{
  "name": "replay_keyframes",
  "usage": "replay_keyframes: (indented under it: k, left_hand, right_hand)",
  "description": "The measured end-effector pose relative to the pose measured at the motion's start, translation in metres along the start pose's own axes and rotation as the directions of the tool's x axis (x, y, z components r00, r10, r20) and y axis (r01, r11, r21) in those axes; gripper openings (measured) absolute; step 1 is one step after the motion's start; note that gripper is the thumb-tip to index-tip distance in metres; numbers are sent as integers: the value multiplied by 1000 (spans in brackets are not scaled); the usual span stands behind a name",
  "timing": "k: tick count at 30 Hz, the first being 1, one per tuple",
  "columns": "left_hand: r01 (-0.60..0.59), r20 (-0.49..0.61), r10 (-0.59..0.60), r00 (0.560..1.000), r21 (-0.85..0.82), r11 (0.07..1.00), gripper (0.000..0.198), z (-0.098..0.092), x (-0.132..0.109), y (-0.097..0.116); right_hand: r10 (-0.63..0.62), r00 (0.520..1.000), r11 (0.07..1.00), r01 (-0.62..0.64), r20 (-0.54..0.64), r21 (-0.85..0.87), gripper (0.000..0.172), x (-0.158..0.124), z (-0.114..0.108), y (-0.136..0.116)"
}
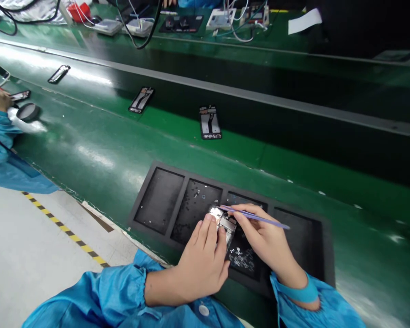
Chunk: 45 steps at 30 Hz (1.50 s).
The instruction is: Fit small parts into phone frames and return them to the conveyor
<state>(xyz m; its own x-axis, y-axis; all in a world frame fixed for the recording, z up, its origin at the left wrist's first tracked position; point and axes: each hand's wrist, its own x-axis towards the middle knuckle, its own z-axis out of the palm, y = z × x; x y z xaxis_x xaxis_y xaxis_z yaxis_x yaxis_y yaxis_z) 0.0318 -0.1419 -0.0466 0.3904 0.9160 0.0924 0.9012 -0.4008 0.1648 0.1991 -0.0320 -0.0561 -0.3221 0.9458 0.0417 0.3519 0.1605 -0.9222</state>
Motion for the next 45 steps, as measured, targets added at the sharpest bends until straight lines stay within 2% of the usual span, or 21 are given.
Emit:
replay_keyframes:
  k: [4, 7, 10, 14, 16, 19, 22, 25, 27, 31, 35, 39, 45]
  left_hand:
    - [-8, 1, 8, 1000, -4, 1000, 66, -1, 0, -1]
    - [-3, -6, 3, 1000, -16, 1000, 65, 0, -1, 0]
    - [37, -4, -37, 999, -36, 999, 66, 3, -2, 7]
    - [105, -35, -110, 993, -126, 986, 88, 3, -4, 20]
    - [68, -64, -79, 995, -167, 984, 89, 1, -8, 21]
    - [-101, -151, 66, 986, -241, 965, 64, 3, -20, 14]
    - [-369, -292, 283, 914, -306, 877, 30, 15, -32, 0]
    - [-494, -367, 376, 851, -315, 810, 19, 31, -37, -12]
    - [-520, -416, 378, 827, -312, 795, 19, 40, -36, -16]
    - [-582, -557, 354, 751, -304, 755, 22, 53, -33, -15]
    - [-618, -666, 306, 681, -297, 728, 34, 58, -36, -12]
    - [-621, -732, 257, 631, -279, 732, 48, 53, -37, -12]
    - [-614, -773, 218, 596, -264, 744, 47, 41, -30, -14]
  right_hand:
    - [34, 993, 995, -23, -114, 96, 15, -4, 2, 1]
    - [55, 990, 990, -37, -133, 134, 16, -3, 1, -7]
    - [24, 999, 995, -21, -32, 94, 18, 3, 2, -23]
    - [-114, 971, 983, 140, 209, -118, 18, 18, 15, -39]
    - [-138, 953, 971, 184, 270, -152, 17, 25, 24, -39]
    - [-157, 948, 970, 200, 277, -136, 18, 28, 34, -32]
    - [-206, 937, 965, 241, 281, -99, 16, 23, 37, -28]
    - [-279, 910, 952, 304, 307, -36, 11, 17, 41, -29]
    - [-331, 892, 937, 349, 307, -2, 9, 15, 45, -29]
    - [-397, 870, 912, 410, 292, 17, 8, 15, 53, -28]
    - [-430, 846, 897, 441, 315, 39, 12, 14, 54, -23]
    - [-457, 819, 883, 465, 347, 64, 15, 11, 53, -21]
    - [-482, 802, 868, 492, 353, 66, 16, 7, 52, -21]
